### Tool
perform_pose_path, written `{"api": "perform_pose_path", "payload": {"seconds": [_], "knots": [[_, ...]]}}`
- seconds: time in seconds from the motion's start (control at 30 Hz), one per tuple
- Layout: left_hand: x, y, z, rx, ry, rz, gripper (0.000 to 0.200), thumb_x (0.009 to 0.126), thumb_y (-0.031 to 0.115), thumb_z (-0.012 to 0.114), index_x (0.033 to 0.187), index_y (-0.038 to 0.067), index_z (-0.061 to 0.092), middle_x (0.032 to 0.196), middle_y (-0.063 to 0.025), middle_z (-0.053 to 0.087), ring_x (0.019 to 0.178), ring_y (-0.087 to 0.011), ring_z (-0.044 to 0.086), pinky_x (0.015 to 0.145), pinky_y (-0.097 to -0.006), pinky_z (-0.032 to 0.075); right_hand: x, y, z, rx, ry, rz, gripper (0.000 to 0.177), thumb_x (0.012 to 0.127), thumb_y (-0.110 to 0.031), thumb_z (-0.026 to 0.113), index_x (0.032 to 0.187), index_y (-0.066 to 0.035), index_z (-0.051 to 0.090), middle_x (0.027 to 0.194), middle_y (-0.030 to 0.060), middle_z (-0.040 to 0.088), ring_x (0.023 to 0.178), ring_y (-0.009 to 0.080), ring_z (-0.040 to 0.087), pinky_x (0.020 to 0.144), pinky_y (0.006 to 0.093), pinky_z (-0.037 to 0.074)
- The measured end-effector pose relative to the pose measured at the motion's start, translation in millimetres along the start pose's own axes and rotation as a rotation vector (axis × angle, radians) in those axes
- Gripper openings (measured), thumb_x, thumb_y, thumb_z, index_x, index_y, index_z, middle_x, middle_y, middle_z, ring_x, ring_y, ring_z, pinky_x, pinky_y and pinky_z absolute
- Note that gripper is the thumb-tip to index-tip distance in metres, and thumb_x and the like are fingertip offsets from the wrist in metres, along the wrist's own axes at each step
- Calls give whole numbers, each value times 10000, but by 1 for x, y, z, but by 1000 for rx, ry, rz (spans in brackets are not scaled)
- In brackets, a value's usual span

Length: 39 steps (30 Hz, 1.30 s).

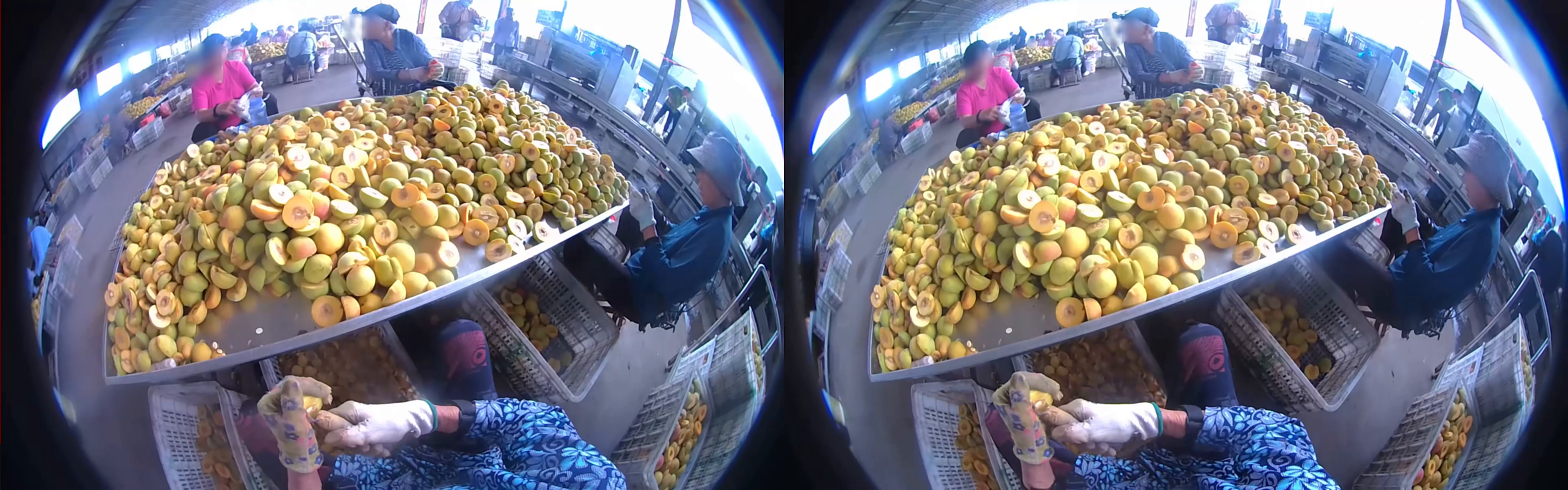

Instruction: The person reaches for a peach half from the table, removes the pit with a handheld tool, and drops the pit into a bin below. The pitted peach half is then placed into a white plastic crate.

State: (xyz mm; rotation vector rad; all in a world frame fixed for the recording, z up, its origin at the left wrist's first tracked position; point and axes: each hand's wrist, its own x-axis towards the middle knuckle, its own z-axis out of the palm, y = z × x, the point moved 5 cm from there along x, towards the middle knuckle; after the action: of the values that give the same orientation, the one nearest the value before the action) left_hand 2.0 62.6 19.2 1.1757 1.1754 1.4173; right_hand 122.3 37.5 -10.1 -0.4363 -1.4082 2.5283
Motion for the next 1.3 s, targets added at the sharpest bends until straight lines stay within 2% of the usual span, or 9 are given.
{"api": "perform_pose_path", "payload": {"seconds": [0.1, 0.33, 0.47, 0.6, 0.67, 0.8, 0.9, 1.13, 1.3], "knots": [[5, 4, -1, 35, -66, 7, 466, 979, 301, 535, 674, -32, 650, 665, -106, 662, 587, -167, 606, 568, -304, 470, 8, 2, -4, -204, 132, -264, 289, 999, -362, 571, 1011, -75, 542, 711, -49, 492, 567, 36, 456, 467, 208, 370], [21, 26, -2, 369, -667, 260, 262, 900, 224, 647, 868, -27, 716, 730, -144, 669, 651, -279, 653, 596, -345, 503, 0, 34, 2, 262, -78, 38, 354, 925, -415, 676, 1060, -175, 453, 671, -70, 430, 481, 28, 384, 391, 194, 305], [20, 36, -3, 336, -738, 82, 308, 950, 180, 567, 736, -5, 690, 674, -109, 647, 591, -201, 599, 552, -320, 456, -3, 20, 21, 553, -142, 243, 246, 997, -358, 579, 912, -146, 487, 614, -61, 394, 442, 27, 324, 353, 196, 231], [20, 24, -10, 125, -465, 242, 313, 944, 239, 632, 787, -26, 687, 683, -96, 665, 633, -138, 622, 554, -308, 470, 12, 11, 21, 521, -58, 48, 253, 1005, -357, 562, 909, -133, 494, 613, -63, 409, 432, 35, 333, 354, 200, 235], [15, -2, -20, -215, -355, 5, 413, 987, 308, 576, 769, -22, 692, 697, -70, 676, 645, -122, 615, 567, -287, 466, 11, 10, 5, 201, 21, 298, 196, 987, -323, 601, 952, -150, 518, 658, -62, 448, 504, 37, 409, 399, 194, 297], [14, -20, -26, -279, -369, -64, 561, 1025, 433, 497, 734, -8, 684, 724, -84, 680, 673, -130, 620, 620, -273, 468, 13, 5, 9, 439, -3, 530, 215, 988, -344, 586, 946, -149, 507, 612, -72, 410, 418, 23, 324, 346, 177, 240], [17, -18, -22, -650, -298, -52, 572, 1008, 470, 491, 720, 0, 641, 732, -127, 659, 650, -212, 632, 608, -309, 496, 27, 8, 13, 658, -192, 342, 276, 988, -374, 583, 893, -130, 497, 580, -63, 384, 403, 23, 303, 322, 185, 217], [12, -39, -62, -479, 182, -272, 435, 1005, 418, 548, 862, 31, 688, 763, -57, 681, 671, -95, 624, 607, -233, 494, 57, 18, 12, 628, -170, 150, 339, 978, -360, 616, 855, -71, 488, 512, -50, 362, 368, 39, 339, 301, 191, 286], [6, -14, -69, -345, 68, -369, 482, 996, 403, 572, 758, 5, 705, 681, -52, 678, 553, -95, 616, 515, -225, 474, 62, 29, 18, 373, -108, 165, 286, 1006, -360, 558, 821, -153, 487, 624, -57, 416, 468, 26, 366, 390, 181, 294]]}}
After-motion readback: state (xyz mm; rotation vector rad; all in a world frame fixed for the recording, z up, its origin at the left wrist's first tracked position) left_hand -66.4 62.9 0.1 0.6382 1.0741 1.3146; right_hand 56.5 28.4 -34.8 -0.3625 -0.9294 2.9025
